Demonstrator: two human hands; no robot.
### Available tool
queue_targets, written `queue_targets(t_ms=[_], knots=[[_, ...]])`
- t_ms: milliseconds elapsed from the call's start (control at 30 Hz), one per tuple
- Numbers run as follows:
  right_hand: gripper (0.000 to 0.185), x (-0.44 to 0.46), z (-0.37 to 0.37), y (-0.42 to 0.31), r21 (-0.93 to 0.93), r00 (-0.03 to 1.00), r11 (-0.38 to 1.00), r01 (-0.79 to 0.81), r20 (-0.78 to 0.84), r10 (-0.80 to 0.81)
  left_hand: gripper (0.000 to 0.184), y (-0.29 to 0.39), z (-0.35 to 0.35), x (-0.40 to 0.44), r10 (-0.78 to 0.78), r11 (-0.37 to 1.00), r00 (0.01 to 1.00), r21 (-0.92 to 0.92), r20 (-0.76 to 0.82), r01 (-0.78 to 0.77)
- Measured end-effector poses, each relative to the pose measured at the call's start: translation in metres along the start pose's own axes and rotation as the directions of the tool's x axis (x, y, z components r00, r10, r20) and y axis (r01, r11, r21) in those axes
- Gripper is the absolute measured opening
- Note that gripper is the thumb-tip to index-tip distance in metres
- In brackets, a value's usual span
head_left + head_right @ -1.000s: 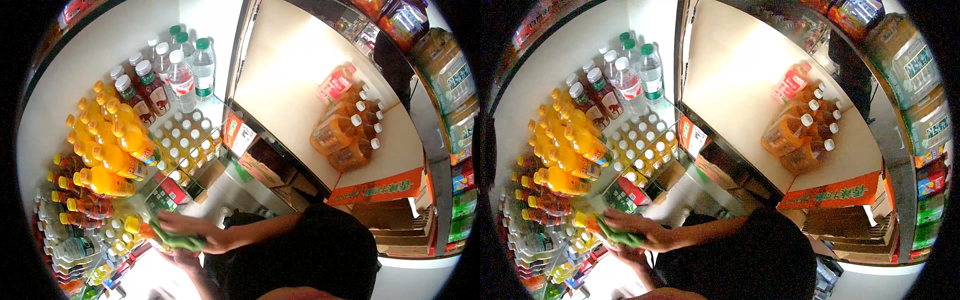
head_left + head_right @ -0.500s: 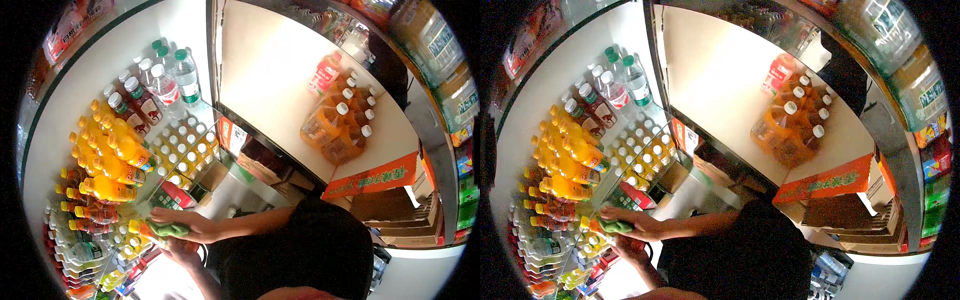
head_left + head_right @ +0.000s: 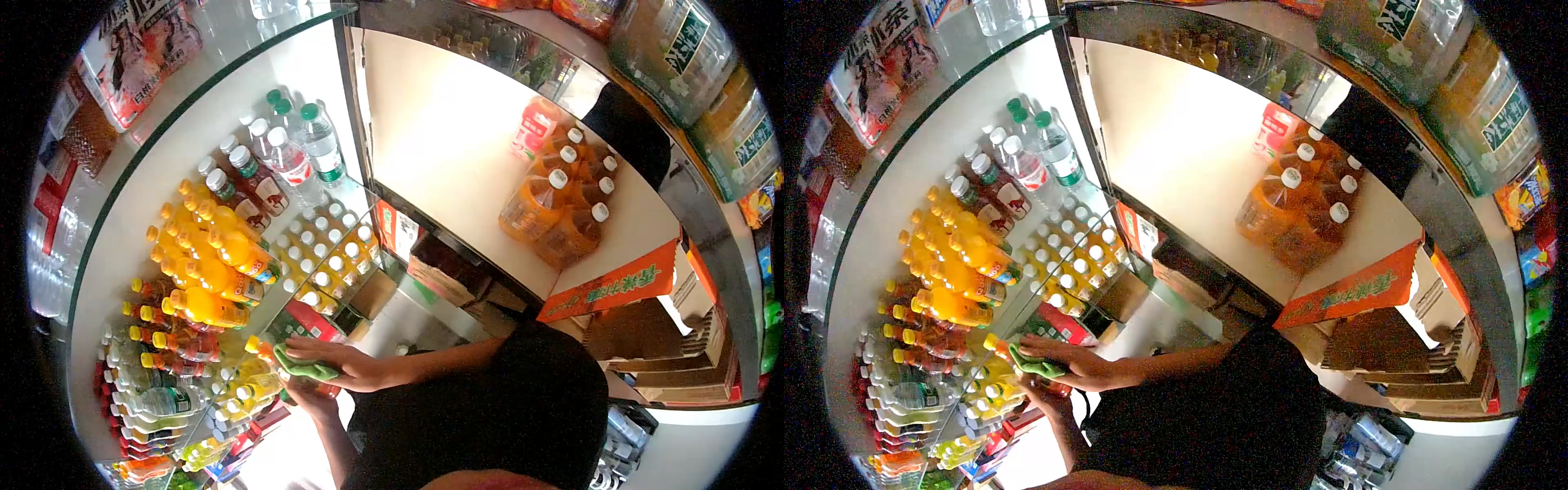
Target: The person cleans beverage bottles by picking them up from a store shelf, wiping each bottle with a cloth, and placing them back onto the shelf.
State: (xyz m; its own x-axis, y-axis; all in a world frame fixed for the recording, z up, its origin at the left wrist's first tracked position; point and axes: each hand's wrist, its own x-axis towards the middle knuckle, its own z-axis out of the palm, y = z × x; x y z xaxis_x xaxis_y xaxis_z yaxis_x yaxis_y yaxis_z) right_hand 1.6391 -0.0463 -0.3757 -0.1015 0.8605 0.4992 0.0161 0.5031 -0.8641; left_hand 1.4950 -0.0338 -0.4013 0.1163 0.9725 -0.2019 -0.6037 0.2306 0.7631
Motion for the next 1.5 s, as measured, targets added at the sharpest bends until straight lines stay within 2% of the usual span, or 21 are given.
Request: queue_targets(t_ms=[200, 267, 300, 333, 367, 400, 467, 633, 700, 733, 800, 833, 967, 1067, 1100, 1133, 1167, 1233, 1300, 1367, 1500], knots=[[0.053, 0.013, 0.000, 0.000, 0.074, 0.999, 0.997, 0.002, -0.042, 0.001, 0.053, 0.013, -0.008, 0.005, 0.132, 0.958, 0.991, 0.250, 0.035, -0.137], [0.051, 0.008, 0.000, -0.007, 0.115, 1.000, 0.993, 0.028, -0.004, -0.028, 0.053, 0.011, -0.026, 0.011, 0.120, 0.986, 0.992, 0.121, -0.026, -0.116], [0.061, 0.000, 0.007, 0.000, 0.309, 0.999, 0.950, -0.041, 0.003, 0.042, 0.052, 0.019, -0.015, 0.008, 0.093, 0.993, 0.994, 0.072, -0.058, -0.089], [0.056, -0.003, 0.009, 0.004, 0.237, 1.000, 0.971, -0.021, -0.004, 0.023, 0.052, 0.026, -0.003, 0.003, 0.067, 0.998, 0.994, 0.022, -0.089, -0.065], [0.053, -0.007, 0.012, 0.004, 0.307, 0.993, 0.944, -0.117, 0.022, 0.116, 0.044, 0.020, -0.022, 0.016, 0.082, 0.987, 0.991, 0.144, -0.110, -0.065], [0.052, -0.003, 0.007, 0.001, 0.177, 1.000, 0.984, -0.022, 0.018, 0.019, 0.035, 0.023, -0.024, 0.016, 0.050, 0.994, 0.991, 0.099, -0.127, -0.038], [0.053, 0.008, 0.003, -0.026, 0.238, 0.997, 0.969, -0.060, 0.062, 0.047, 0.042, 0.034, -0.007, 0.008, 0.033, 0.999, 0.994, 0.017, -0.105, -0.031], [0.048, 0.040, 0.005, -0.040, -0.001, 0.986, 0.989, 0.147, 0.077, -0.146, 0.060, 0.058, 0.037, -0.005, 0.142, 0.990, 0.990, 0.005, -0.007, -0.142], [0.047, 0.049, 0.002, -0.034, 0.018, 0.989, 0.992, 0.124, 0.077, -0.125, 0.062, 0.058, 0.040, -0.006, 0.209, 0.977, 0.974, 0.020, 0.088, -0.212], [0.048, 0.048, -0.002, -0.031, 0.155, 0.998, 0.988, -0.030, 0.059, 0.021, 0.060, 0.061, 0.046, -0.009, 0.232, 0.969, 0.968, 0.064, 0.099, -0.239], [0.049, 0.042, -0.006, -0.027, 0.103, 0.991, 0.992, -0.077, 0.117, 0.065, 0.058, 0.066, 0.049, -0.002, 0.323, 0.942, 0.945, 0.079, 0.052, -0.326], [0.048, 0.036, -0.004, -0.027, 0.046, 0.991, 0.999, 0.013, 0.129, -0.018, 0.056, 0.068, 0.048, -0.001, 0.401, 0.910, 0.916, 0.113, 0.015, -0.400], [0.048, 0.019, 0.001, -0.042, -0.191, 0.952, 0.949, 0.250, 0.230, -0.205, 0.042, 0.075, 0.046, -0.004, 0.253, 0.966, 0.967, -0.052, -0.029, -0.254], [0.052, 0.034, 0.000, -0.011, -0.048, 0.911, 0.933, 0.357, 0.239, -0.337, 0.040, 0.053, 0.027, -0.006, 0.270, 0.960, 0.962, 0.062, 0.032, -0.271], [0.051, 0.026, 0.001, -0.003, 0.053, 0.989, 0.998, 0.016, 0.145, -0.024, 0.041, 0.049, 0.026, -0.008, 0.266, 0.956, 0.963, 0.114, 0.044, -0.269], [0.050, 0.026, 0.007, -0.009, 0.229, 0.956, 0.928, -0.292, 0.036, 0.292, 0.041, 0.051, 0.026, -0.011, 0.337, 0.916, 0.940, 0.210, 0.054, -0.341], [0.050, 0.027, 0.015, -0.014, 0.342, 0.904, 0.859, -0.381, -0.057, 0.424, 0.042, 0.053, 0.028, -0.015, 0.382, 0.871, 0.921, 0.302, 0.081, -0.388], [0.053, 0.013, 0.014, -0.007, 0.125, 0.954, 0.947, -0.296, -0.017, 0.300, 0.041, 0.053, 0.022, -0.013, 0.461, 0.813, 0.885, 0.370, 0.060, -0.449], [0.055, 0.017, 0.022, -0.026, 0.001, 0.993, 1.000, 0.014, 0.115, -0.014, 0.040, 0.061, 0.021, -0.019, 0.374, 0.924, 0.927, 0.100, -0.035, -0.369], [0.057, 0.025, 0.021, -0.027, -0.117, 0.948, 0.979, 0.166, 0.292, -0.126, 0.047, 0.068, 0.019, -0.016, 0.399, 0.916, 0.906, 0.112, -0.138, -0.386], [0.063, 0.036, 0.037, -0.018, 0.017, 0.966, 0.985, -0.174, 0.196, 0.167, 0.051, 0.061, 0.009, -0.027, 0.273, 0.954, 0.953, 0.165, -0.134, -0.251]])
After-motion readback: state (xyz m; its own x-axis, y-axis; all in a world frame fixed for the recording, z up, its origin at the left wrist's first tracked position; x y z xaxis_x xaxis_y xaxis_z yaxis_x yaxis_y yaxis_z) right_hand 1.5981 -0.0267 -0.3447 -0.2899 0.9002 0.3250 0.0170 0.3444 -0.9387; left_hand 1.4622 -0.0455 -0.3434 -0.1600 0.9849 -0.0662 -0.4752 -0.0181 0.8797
